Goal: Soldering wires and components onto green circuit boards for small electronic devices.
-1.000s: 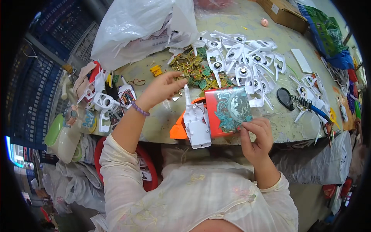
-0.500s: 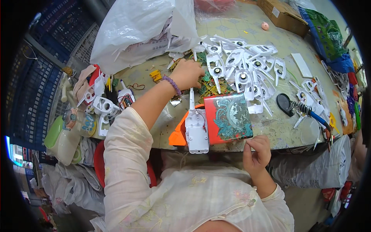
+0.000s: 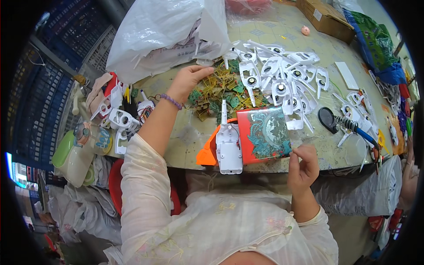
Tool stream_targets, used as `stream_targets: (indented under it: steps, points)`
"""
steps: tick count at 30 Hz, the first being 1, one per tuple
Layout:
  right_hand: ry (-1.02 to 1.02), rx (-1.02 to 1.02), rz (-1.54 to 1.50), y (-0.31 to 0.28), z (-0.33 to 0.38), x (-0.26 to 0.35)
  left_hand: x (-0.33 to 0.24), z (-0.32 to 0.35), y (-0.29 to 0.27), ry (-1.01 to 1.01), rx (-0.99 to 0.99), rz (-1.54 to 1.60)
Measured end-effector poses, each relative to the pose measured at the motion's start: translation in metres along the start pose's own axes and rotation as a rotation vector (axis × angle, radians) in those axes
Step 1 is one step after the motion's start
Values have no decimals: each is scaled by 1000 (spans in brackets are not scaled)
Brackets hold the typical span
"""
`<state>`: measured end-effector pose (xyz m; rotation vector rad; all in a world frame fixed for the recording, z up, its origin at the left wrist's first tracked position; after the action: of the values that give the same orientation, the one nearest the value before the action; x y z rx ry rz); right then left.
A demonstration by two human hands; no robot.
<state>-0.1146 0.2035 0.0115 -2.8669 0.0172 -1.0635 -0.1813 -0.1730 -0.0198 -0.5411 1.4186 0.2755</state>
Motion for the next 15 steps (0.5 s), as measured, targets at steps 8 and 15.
stream_targets:
  steps: [8, 15]
  points:
    - [-38, 33, 2, 7, 4, 7, -51, 24, -19, 445, -142, 140]
    - [-30, 32, 5, 3, 6, 9, -56, 27, -38, 395, -214, 85]
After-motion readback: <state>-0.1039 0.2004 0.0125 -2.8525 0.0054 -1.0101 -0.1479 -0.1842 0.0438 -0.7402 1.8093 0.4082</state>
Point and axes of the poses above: each hand's wrist, its own z-axis away from the middle knuckle, its own y-axis out of the palm, x = y × z, the point moved 9 cm from there along -z, towards the middle knuckle, and after that the axes turned 7 degrees about -x, right-handed, at the moved point
